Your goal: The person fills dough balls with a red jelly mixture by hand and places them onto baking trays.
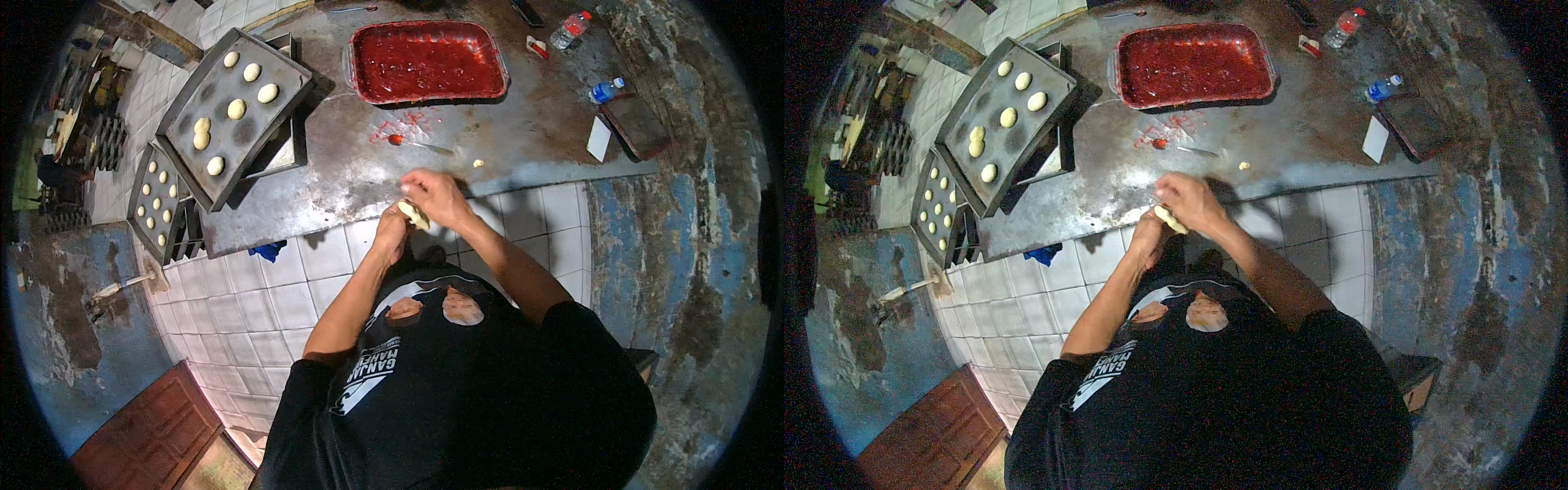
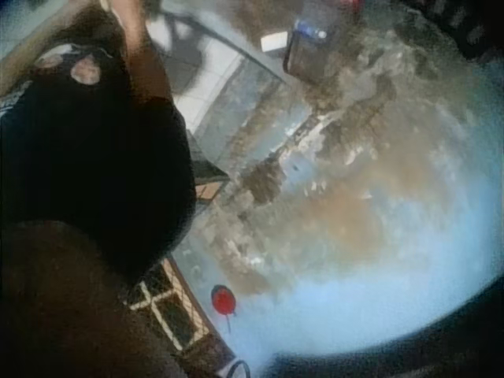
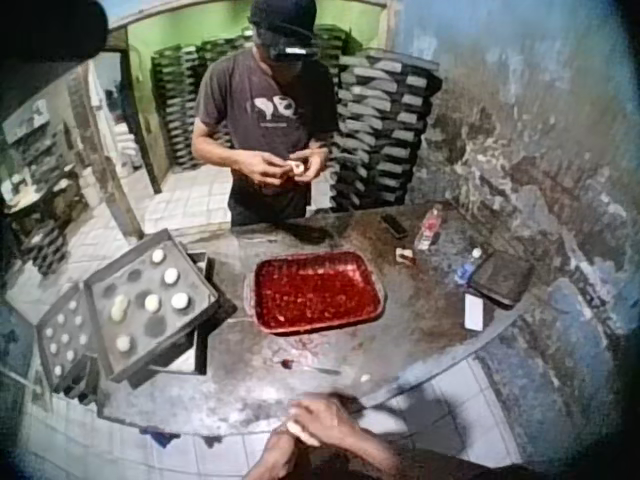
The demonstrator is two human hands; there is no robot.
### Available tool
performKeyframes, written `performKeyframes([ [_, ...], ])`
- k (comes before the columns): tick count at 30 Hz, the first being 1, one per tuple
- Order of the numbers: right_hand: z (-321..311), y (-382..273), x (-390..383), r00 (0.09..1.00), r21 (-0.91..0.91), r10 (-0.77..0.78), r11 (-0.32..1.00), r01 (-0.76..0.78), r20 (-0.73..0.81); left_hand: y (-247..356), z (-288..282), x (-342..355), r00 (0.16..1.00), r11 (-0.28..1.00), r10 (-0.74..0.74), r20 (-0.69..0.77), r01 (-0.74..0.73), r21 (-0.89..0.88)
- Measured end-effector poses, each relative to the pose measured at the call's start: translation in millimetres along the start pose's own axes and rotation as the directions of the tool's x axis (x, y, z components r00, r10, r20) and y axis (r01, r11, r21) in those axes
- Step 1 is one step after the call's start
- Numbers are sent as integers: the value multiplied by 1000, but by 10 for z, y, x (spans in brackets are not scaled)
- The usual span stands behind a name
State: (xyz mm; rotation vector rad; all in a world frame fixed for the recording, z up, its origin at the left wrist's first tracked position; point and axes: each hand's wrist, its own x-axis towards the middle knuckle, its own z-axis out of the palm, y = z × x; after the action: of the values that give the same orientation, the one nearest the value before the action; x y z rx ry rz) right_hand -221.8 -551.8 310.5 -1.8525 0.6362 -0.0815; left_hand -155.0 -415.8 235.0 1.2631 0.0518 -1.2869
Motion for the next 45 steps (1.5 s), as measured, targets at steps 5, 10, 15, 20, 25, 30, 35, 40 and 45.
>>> performKeyframes([
  [5, -8, 129, 309, 1000, 264, 3, 964, -7, 14, 543, 98, 170, 994, 995, 102, -45, -102, 5],
  [10, -7, 657, 624, 975, 415, 23, 907, 73, -221, 777, 279, 476, 965, 968, 204, -163, -223, -110],
  [15, -236, 446, 610, 989, 491, 66, 871, 7, -132, 828, 488, 660, 905, 915, 388, -173, -401, -45],
  [20, -528, 139, 414, 998, 685, 49, 728, -6, -44, 1028, 934, 403, 773, 790, 611, -170, -580, 197],
  [25, -579, 213, 99, 920, 50, -107, 989, 136, -377, 537, 688, 290, 921, 954, 300, -247, -295, 59],
  [30, -219, 411, -51, 759, -308, -642, 704, 640, 110, -375, 127, 245, 915, 863, 404, 13, -386, 327],
  [35, -443, 1015, 940, 973, -396, -211, 905, 158, -95, 140, 102, -86, 965, 897, 239, -111, -263, -356],
  [40, -313, 1568, 1178, 920, -689, -357, 627, 364, 162, 580, -382, -121, 902, 877, 386, -195, -424, -225],
  [45, -451, 1448, 811, 984, -542, -151, 822, 178, 95, 812, -619, -186, 888, 817, 436, -148, -459, -348],
])
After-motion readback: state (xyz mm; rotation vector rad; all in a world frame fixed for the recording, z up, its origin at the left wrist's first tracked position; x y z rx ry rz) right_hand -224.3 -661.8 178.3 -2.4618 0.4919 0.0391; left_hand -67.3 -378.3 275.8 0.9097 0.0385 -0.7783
